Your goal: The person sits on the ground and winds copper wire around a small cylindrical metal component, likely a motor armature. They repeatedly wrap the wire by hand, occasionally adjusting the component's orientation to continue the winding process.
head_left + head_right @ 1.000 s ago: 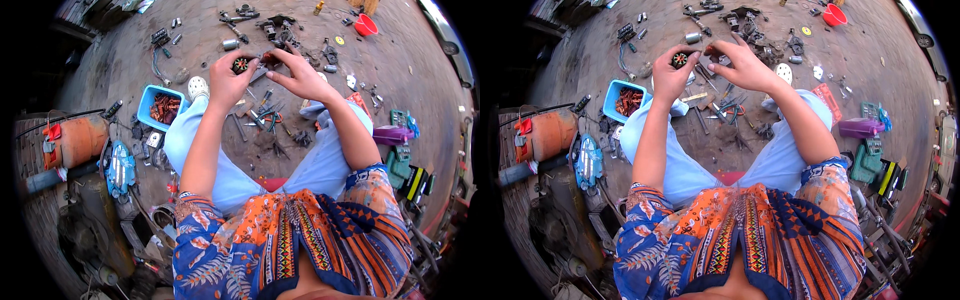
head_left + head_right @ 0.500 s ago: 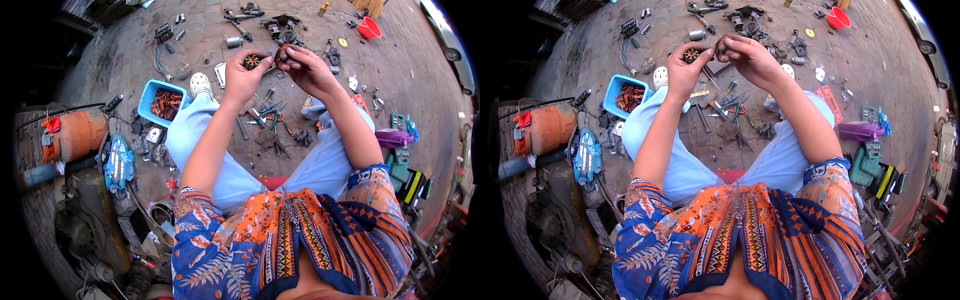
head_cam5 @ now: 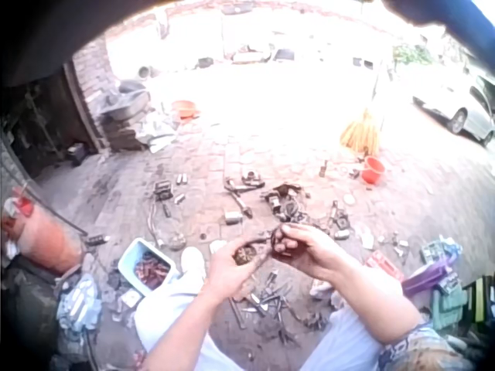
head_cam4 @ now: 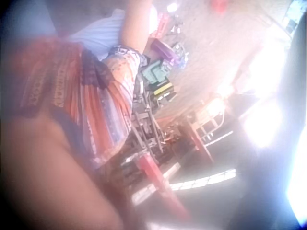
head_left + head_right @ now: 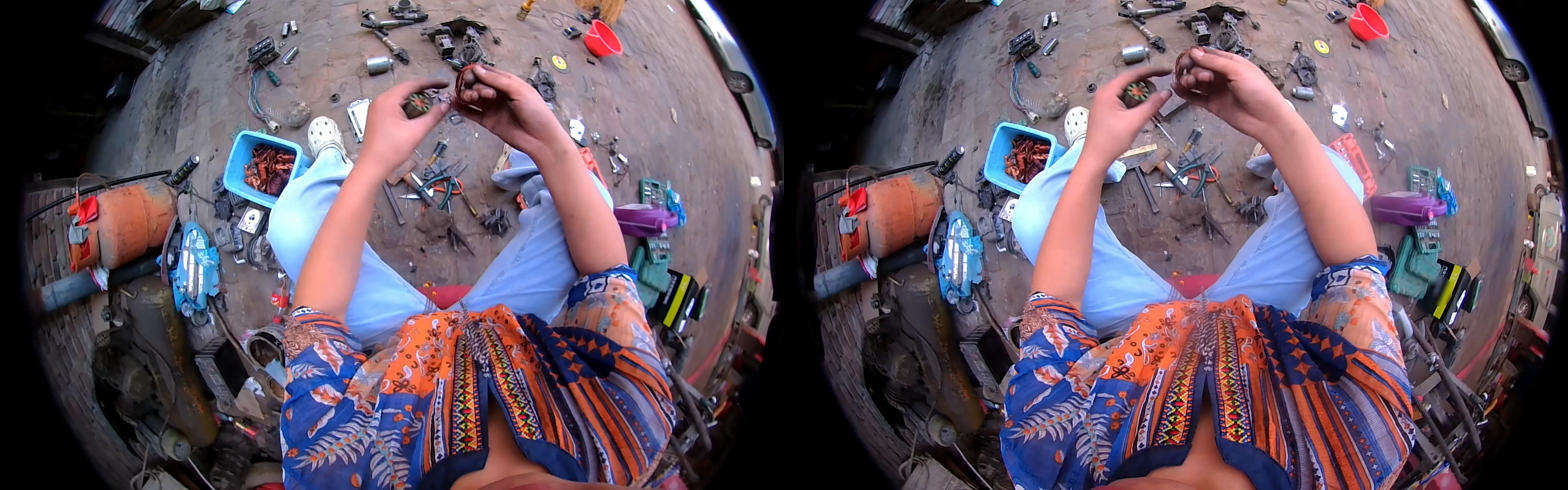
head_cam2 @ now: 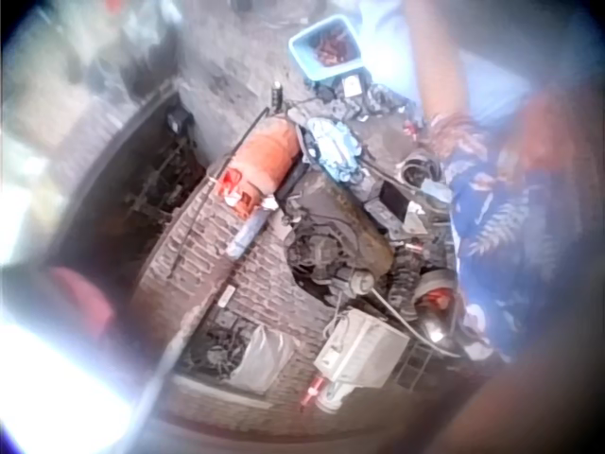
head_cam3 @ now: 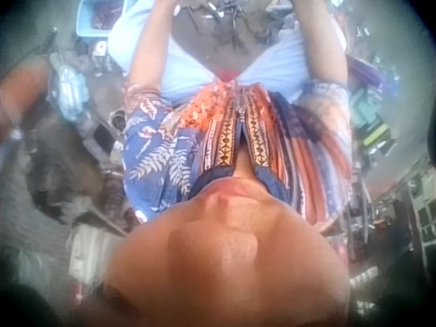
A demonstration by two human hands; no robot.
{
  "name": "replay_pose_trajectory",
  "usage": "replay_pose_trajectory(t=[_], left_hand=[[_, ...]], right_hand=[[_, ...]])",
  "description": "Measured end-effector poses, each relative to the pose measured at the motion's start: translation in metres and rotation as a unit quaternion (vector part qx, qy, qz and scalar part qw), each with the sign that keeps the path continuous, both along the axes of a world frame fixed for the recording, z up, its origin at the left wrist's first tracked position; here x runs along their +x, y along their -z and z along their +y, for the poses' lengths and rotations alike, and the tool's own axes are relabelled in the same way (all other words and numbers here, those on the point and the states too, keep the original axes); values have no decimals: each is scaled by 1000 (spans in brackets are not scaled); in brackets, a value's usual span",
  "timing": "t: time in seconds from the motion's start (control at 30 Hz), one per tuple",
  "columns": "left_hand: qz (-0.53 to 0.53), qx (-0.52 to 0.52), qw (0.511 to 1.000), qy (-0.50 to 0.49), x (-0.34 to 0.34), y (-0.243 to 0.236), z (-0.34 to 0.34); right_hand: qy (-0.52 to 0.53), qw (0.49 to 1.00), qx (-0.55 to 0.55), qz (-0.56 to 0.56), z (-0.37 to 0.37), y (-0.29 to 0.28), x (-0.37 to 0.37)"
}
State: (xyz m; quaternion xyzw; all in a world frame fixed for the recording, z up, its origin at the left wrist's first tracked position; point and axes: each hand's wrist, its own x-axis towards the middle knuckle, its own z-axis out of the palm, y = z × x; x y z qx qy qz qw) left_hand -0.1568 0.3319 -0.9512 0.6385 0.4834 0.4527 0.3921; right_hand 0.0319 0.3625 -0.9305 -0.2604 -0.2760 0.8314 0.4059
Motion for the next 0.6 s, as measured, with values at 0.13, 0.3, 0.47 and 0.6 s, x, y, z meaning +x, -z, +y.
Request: replay_pose_trajectory(t=[0.13, 0.3, 0.47, 0.6], left_hand=[[-436, -274, 850, 114, -16, 7, 10], [-569, -253, 767, 156, -6, 4, 12], [-542, -177, 815, 100, 7, -12, 8], [-550, -151, 814, 112, 11, -17, 5]], right_hand=[[14, 999, 30, -5, 5, -1, 4], [67, 961, 164, -211, -2, -8, -3], [99, 885, 331, -313, -8, -8, -6], [84, 876, 343, -330, -14, -7, -8]])
